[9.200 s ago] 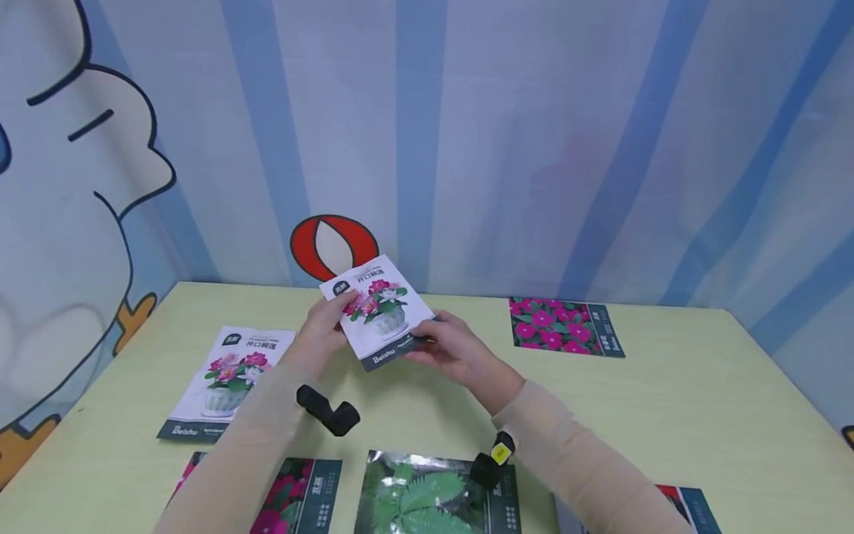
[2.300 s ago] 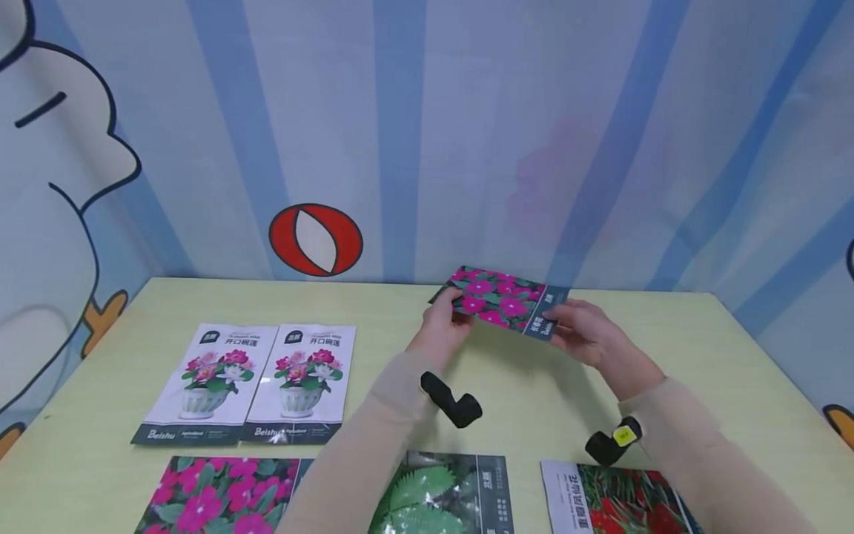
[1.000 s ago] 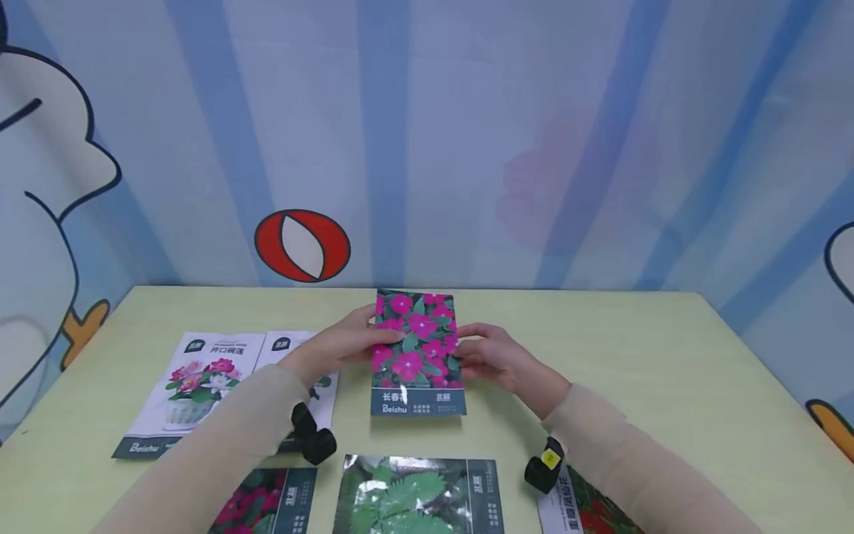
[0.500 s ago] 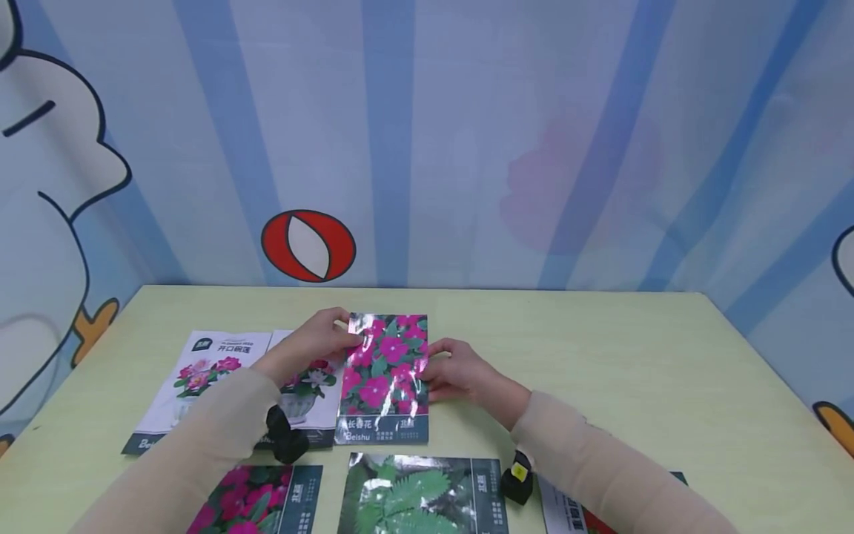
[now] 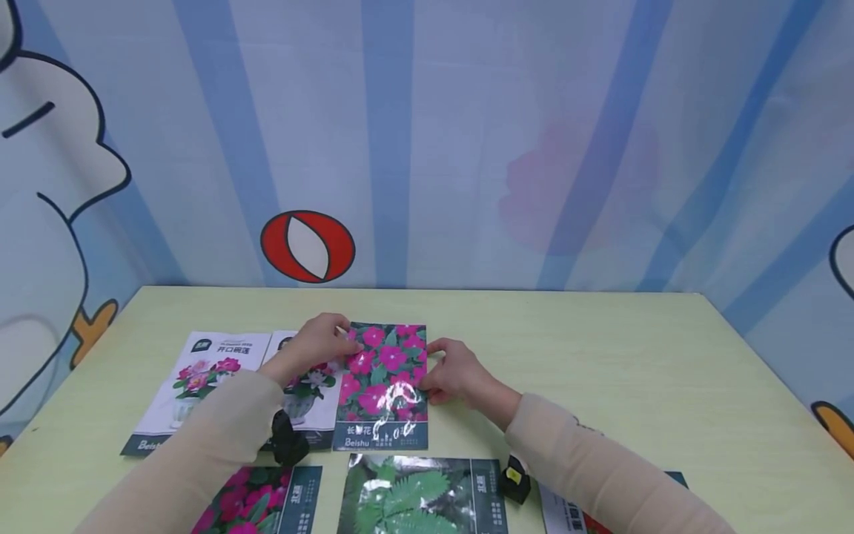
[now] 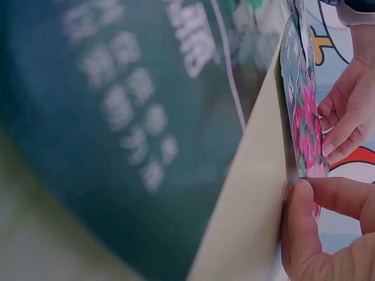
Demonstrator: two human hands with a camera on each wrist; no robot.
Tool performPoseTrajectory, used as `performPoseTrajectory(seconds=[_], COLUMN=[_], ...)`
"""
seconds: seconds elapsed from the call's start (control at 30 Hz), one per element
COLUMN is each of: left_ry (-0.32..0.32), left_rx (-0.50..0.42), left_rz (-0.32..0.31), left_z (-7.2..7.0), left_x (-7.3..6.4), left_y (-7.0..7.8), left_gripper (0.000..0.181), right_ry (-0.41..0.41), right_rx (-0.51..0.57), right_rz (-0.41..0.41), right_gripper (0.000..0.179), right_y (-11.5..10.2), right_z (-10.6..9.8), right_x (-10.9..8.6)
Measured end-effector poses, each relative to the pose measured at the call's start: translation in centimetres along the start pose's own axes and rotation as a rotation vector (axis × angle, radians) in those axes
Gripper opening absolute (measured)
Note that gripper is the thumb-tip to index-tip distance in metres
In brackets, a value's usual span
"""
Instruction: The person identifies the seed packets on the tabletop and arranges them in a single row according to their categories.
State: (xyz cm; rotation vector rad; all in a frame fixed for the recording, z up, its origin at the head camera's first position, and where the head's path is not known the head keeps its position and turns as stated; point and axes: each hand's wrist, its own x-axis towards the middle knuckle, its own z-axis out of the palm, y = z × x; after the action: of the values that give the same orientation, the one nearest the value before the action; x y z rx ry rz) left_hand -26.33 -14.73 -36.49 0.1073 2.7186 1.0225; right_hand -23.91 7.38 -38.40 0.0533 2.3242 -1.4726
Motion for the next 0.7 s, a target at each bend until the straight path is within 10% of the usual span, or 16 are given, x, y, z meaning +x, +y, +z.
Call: performPoseTrajectory(seconds=[0.3, 0.7], left_ry=[0.124, 0.03], left_rx=[0.137, 0.183], left_rz=[0.107, 0.023], left_z=[-2.8, -7.7], left_x=[-1.1, -4.7], left_y=[0.2, -2.3], left_gripper=[0.038, 0.041], right_ry=[0.026, -0.06], right_rx=[-0.048, 0.043], right_rz=[0.015, 0.039], right_gripper=[0.059, 0.051], right_y=[-0.1, -0.9], right_z=[-0.4, -1.4], right_x=[-0.1, -0.9])
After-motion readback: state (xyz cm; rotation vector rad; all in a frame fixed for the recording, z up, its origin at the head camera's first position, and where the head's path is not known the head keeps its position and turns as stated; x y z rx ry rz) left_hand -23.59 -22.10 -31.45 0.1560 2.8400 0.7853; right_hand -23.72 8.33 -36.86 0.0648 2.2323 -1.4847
